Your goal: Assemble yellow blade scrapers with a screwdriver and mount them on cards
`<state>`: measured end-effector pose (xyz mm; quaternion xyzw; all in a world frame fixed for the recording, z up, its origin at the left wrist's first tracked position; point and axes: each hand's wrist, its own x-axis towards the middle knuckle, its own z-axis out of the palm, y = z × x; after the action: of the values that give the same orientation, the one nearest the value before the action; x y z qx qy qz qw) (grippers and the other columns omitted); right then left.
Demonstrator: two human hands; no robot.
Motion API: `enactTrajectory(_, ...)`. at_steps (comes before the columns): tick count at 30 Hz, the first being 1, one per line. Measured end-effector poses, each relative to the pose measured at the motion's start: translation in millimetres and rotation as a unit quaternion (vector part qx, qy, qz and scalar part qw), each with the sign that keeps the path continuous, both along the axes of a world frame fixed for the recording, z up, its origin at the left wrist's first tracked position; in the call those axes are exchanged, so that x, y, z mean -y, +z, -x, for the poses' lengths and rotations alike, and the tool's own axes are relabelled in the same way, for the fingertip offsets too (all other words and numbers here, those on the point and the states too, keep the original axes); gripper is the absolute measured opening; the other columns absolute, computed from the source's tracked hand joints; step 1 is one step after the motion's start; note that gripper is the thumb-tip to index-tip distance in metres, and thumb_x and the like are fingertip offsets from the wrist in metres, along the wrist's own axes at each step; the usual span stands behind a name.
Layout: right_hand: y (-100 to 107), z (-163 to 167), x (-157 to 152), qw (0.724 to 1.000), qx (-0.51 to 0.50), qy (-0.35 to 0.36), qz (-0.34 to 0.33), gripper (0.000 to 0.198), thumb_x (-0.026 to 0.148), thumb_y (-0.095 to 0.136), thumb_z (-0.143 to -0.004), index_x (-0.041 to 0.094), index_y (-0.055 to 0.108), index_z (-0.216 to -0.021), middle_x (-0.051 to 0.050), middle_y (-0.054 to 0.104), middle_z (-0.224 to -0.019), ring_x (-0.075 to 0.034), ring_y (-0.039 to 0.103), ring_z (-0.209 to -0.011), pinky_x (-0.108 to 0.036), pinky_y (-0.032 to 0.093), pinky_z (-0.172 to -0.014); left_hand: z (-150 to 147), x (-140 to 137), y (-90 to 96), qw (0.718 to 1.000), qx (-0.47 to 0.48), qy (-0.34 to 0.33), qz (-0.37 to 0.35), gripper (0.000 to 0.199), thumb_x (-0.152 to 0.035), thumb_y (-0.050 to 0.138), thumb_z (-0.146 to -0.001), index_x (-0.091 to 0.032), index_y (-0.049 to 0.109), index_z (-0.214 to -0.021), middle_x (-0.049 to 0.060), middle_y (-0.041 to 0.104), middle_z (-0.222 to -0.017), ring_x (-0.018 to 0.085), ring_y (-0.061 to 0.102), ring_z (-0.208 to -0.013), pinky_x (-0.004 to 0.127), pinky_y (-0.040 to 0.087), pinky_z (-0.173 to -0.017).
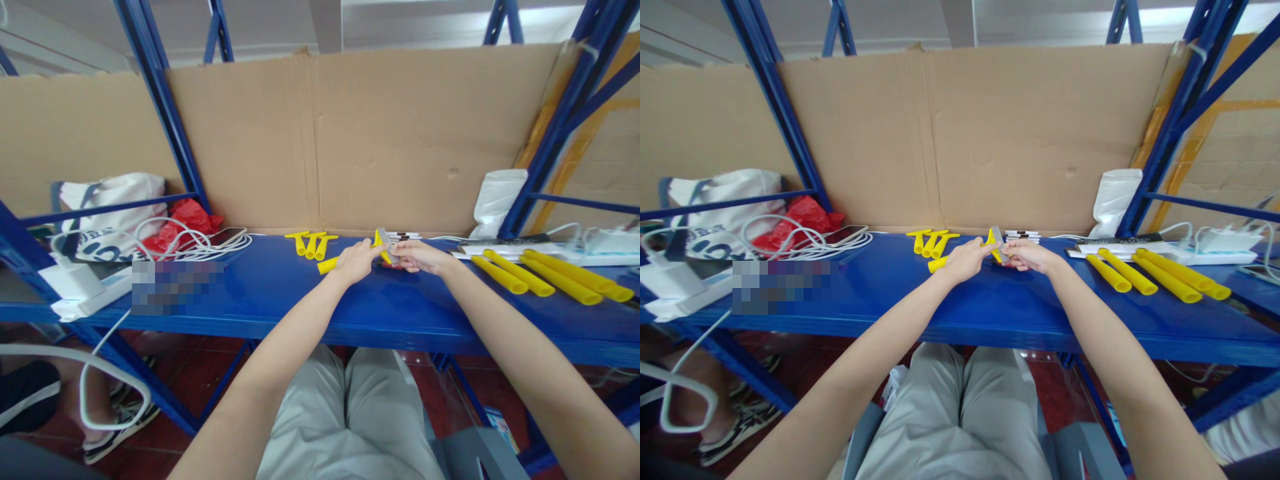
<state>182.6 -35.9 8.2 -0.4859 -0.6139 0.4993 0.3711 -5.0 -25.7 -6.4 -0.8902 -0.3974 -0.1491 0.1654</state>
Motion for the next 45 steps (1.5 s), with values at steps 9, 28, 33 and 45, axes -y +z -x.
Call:
enactTrajectory(9,3.2,-1.2,0.5,1.0,0.013,-0.011,0.008,0.02,0.024,0.068,-0.067,0.017,0.05,-0.072,0.002,0.053,-0.05,-0.004,0.036,-0.036,-0.017,0.019,-0.035,0.2,2.4,2.1,1.0,0.001,-0.019,0.009,0.044,-0.023,0.033,-0.096,-0.03,0.041,-0.139,0.007,0.053,-0.107,0.019,0.056,-0.095,0.029,0.046,-0.078)
enactTrajectory(28,-2.8,-3.7,-11.0,0.994,-0.019,-0.097,-0.039,0.015,0.025,0.061,-0.079,0.017,0.052,-0.07,0.004,0.042,-0.042,-0.006,0.034,-0.035,-0.018,0.027,-0.034,-8.2,7.9,-1.8,0.998,-0.012,-0.069,-0.002,0.043,-0.025,0.033,-0.096,-0.03,0.039,-0.138,0.007,0.055,-0.107,0.02,0.058,-0.098,0.031,0.048,-0.078)
enactTrajectory(33,-3.5,-3.8,-11.7,0.993,-0.004,-0.102,-0.056,0.021,0.028,0.063,-0.077,0.017,0.05,-0.065,0.006,0.038,-0.04,-0.005,0.031,-0.034,-0.017,0.025,-0.033,-8.5,7.8,-1.7,0.997,-0.013,-0.071,0.001,0.044,-0.026,0.032,-0.097,-0.031,0.036,-0.14,0.007,0.055,-0.109,0.02,0.058,-0.097,0.03,0.047,-0.078)
enactTrajectory(45,-1.7,4.4,-6.1,0.991,0.013,-0.121,-0.051,0.018,0.025,0.06,-0.078,0.018,0.048,-0.067,0.006,0.039,-0.038,-0.005,0.031,-0.031,-0.019,0.023,-0.033,-9.8,10.8,-1.5,0.998,-0.019,-0.044,0.03,0.047,-0.032,0.027,-0.098,-0.032,0.028,-0.145,0.007,0.056,-0.115,0.02,0.061,-0.097,0.031,0.048,-0.08)
